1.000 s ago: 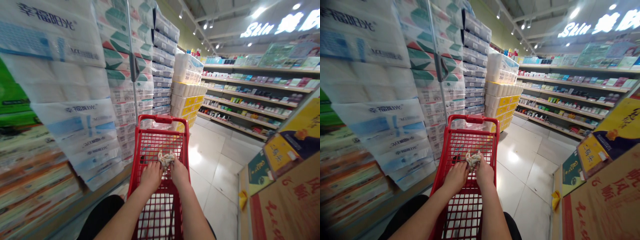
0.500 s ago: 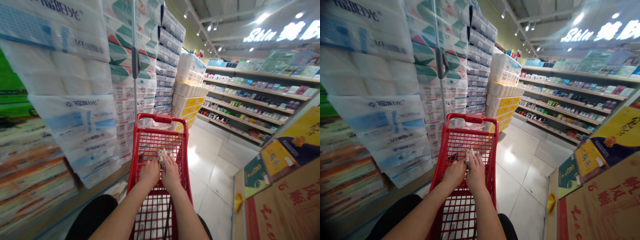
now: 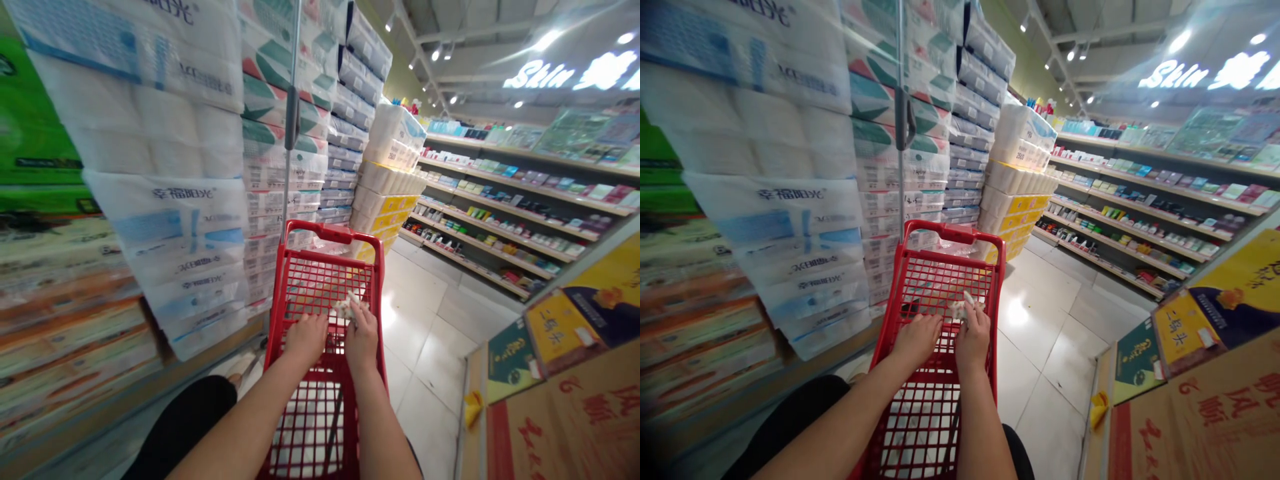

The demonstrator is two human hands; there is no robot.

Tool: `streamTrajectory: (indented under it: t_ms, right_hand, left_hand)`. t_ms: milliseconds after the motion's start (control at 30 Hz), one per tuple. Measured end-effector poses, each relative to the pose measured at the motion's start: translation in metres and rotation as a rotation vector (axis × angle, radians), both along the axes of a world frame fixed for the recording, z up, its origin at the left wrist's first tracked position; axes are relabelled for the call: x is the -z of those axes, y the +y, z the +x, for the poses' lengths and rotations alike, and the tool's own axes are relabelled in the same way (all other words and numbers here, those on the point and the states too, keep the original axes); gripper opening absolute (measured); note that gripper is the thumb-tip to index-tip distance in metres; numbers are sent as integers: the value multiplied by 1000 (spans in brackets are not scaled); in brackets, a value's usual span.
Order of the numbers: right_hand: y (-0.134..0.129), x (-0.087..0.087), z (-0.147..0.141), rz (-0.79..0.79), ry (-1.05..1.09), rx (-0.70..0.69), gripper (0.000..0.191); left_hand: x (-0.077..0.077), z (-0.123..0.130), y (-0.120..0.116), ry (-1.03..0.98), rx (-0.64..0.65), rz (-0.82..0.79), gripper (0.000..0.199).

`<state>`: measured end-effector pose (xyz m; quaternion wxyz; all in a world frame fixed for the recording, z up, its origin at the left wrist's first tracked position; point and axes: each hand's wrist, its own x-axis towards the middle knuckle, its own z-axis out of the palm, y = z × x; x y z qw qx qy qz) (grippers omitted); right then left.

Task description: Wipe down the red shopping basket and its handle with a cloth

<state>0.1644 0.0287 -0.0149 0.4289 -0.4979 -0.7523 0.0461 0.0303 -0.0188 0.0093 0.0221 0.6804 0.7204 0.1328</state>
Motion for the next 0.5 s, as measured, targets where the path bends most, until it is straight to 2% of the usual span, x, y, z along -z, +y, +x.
streamTrajectory:
  t_ms: [100,233,300,400,500]
  right_hand:
    - [-6,3,-5,-20,-132,47,49]
    - [-12,6,-12,-18,-277,-106,45]
    - [-12,5,-13,-19,-263,-91,48]
    - [-10,5,-11,-37,-201,53,51]
    - [-10,5,-11,-21,-202,-19,49]
  left_hand:
    - [2,0,0,10,1,4,40]
    - [4,2,-1,34,5,10,37]
    - [5,2,-2,33,-3,19,35]
    - [5,3,-2,26,-10,34,36]
    - [5,3,-3,16,-16,18,35]
